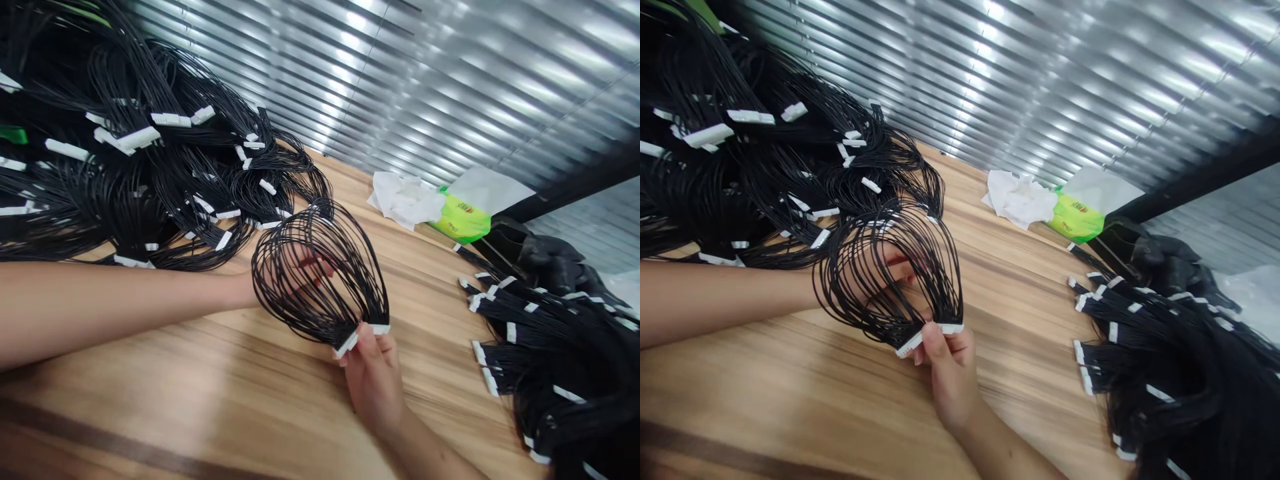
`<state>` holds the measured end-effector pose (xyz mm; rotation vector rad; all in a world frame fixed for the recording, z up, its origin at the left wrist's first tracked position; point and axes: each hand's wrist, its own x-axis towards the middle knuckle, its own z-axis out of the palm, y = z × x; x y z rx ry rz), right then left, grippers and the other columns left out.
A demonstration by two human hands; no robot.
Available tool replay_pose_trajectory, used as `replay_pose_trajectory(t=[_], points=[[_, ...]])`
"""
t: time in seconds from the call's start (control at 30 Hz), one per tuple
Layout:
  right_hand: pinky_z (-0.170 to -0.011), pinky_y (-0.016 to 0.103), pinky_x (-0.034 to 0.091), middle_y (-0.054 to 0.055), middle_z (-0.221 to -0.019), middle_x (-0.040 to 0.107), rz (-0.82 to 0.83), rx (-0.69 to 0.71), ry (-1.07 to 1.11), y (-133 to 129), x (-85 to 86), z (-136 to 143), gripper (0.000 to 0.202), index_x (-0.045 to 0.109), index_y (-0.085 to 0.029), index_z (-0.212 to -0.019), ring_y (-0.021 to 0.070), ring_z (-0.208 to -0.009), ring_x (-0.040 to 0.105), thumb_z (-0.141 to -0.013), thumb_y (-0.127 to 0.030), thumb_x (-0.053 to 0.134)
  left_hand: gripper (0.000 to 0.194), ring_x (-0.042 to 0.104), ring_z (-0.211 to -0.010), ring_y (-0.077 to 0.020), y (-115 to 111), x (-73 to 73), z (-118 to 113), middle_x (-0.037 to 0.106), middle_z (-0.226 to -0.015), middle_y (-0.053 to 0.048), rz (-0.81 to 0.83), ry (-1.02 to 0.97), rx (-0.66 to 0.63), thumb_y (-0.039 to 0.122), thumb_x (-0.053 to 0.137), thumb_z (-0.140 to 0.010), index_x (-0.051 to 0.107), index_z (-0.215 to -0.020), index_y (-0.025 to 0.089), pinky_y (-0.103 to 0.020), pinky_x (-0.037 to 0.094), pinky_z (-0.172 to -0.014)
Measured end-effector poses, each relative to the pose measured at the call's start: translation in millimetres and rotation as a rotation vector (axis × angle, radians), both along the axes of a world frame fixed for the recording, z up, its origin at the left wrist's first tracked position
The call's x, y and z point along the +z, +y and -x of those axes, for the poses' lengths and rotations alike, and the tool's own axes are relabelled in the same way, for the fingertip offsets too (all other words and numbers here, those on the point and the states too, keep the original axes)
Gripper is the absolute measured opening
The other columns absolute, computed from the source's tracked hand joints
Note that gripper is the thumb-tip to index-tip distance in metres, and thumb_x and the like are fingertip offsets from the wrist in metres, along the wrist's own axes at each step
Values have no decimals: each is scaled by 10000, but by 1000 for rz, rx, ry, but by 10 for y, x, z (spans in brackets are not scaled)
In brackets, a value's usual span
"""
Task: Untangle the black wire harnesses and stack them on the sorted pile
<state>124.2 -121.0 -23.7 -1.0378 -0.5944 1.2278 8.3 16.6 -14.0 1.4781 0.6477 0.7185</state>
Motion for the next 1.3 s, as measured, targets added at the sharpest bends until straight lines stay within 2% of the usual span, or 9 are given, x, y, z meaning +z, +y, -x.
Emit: replay_pose_trajectory(t=[0.07, 0.17, 0.33, 0.47, 0.6, 0.8, 1.0, 1.1, 1.3], points=[[-448, 210, 372, -33, -495, 545, 23, 26, -16, -14, -27, -3, 325, 668, -203, -598, 84, -450, 426, -730, -487, 752, 259, 489, -478, -72, -7, 6, 9, 590, -567, 21, -10, 19, -16, 346, 647, -789, 627, -647, 131, -169, 398, -463], [-461, 210, 365, -24, -518, 567, 46, 23, -41, -11, -50, -8, 344, 669, -193, -600, 84, -472, 435, -740, -499, 739, 315, 451, -454, -55, 24, -45, 19, 577, -577, 26, -39, 22, -38, 392, 555, -854, 610, -687, 131, -153, 353, -429], [-473, 227, 366, -14, -548, 590, 64, 22, -79, 7, -70, -12, 338, 685, -191, -638, 96, -490, 447, -747, -508, 727, 258, 584, -642, -119, 33, -22, 29, 674, -713, -46, -170, 29, -148, 306, 547, -850, 687, -744, 116, -186, 448, -572], [-479, 234, 360, -4, -572, 602, 51, 60, -96, 1, -90, -19, 343, 685, -189, -634, 102, -507, 453, -787, -496, 693, 199, 604, -636, -127, -22, 79, 25, 706, -711, -51, -259, -4, -303, 238, 583, -817, 736, -751, 130, -205, 479, -631], [-484, 217, 350, -20, -548, 578, 31, 56, -75, 18, -77, -22, 326, 682, -193, -624, 90, -510, 456, -804, -465, 692, 201, 608, -641, -134, -10, 49, 18, 700, -691, -52, -301, -23, -152, 265, 602, -818, 728, -748, 126, -216, 481, -626], [-469, 217, 359, -26, -533, 564, 29, 28, -70, 51, -23, -11, 326, 684, -193, -621, 88, -489, 442, -797, -467, 697, 205, 621, -625, -131, 41, -6, -1, 695, -666, -52, -272, 4, -57, 249, 592, -821, 711, -725, 113, -206, 481, -588], [-487, 236, 386, -11, -572, 602, 58, 29, -122, 6, -69, -5, 292, 684, -192, -664, 108, -515, 476, -796, -452, 699, 144, 657, -672, -145, -34, 26, -22, 733, -738, -73, -262, -122, -193, 164, 621, -806, 746, -748, 122, -225, 515, -648], [-496, 238, 393, -9, -569, 602, 49, 35, -139, 1, -77, -5, 296, 689, -192, -658, 109, -519, 480, -808, -447, 688, 153, 648, -639, -130, -56, 57, -28, 725, -705, -70, -167, -140, -231, 142, 615, -798, 746, -724, 116, -208, 514, -628], [-482, 237, 380, 0, -553, 610, 43, 56, -196, -11, -36, 8, 316, 706, -188, -640, 105, -502, 462, -804, -457, 687, 172, 626, -633, -124, -64, 79, 6, 710, -700, -57, -15, -148, -406, 146, 588, -809, 745, -742, 124, -205, 518, -613]])
